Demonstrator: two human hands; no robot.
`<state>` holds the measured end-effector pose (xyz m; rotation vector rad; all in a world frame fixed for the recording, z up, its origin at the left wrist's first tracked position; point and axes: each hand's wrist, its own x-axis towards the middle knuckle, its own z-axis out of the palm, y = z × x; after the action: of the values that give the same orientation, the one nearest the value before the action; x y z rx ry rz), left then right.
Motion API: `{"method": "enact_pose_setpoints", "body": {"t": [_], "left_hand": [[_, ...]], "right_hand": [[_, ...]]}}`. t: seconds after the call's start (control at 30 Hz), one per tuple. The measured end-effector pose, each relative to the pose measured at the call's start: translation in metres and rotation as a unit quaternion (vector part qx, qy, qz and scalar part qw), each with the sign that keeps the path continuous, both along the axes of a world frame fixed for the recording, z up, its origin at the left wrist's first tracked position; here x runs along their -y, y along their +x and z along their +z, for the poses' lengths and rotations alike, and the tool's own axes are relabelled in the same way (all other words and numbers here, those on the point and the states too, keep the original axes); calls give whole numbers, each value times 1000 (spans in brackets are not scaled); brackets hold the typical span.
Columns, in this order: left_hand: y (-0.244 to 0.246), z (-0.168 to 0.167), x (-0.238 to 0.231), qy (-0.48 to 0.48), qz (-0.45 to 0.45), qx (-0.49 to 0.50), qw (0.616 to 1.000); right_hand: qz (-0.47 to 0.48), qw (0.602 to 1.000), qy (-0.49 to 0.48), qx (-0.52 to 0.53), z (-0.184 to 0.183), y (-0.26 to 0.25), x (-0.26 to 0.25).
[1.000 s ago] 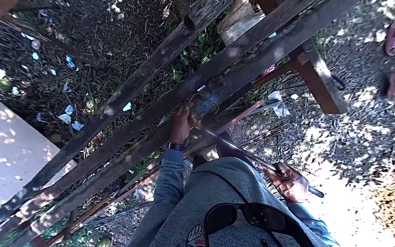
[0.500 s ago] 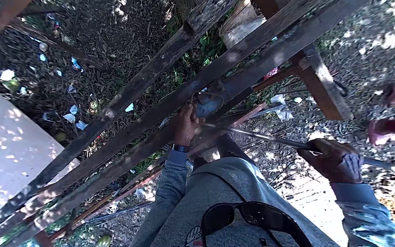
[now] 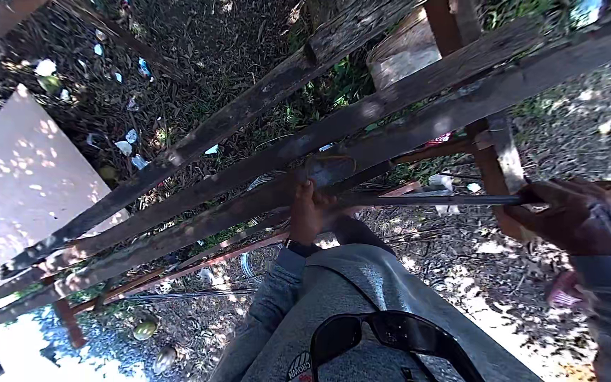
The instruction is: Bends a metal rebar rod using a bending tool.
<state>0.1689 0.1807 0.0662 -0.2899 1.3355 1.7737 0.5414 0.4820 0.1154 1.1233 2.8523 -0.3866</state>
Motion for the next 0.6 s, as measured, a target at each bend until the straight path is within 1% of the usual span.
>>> {"method": "enact_pose_setpoints", "body": {"t": [0.17, 0.3, 0.37, 0.43, 0.6], "left_hand": [[32, 3, -26, -7, 61, 23, 998], [43, -5, -37, 0, 91, 36, 995], [44, -8, -38, 9, 94, 36, 995], [43, -11, -34, 26, 86, 34, 995], [32, -14, -27, 20, 76, 32, 996]], "right_hand": [[69, 997, 18, 28, -3, -23, -83], [101, 995, 4, 10, 1, -53, -117], [109, 994, 2, 25, 1, -62, -124], [109, 993, 4, 39, -4, -61, -123], [55, 996, -52, 52, -23, -30, -83]]}}
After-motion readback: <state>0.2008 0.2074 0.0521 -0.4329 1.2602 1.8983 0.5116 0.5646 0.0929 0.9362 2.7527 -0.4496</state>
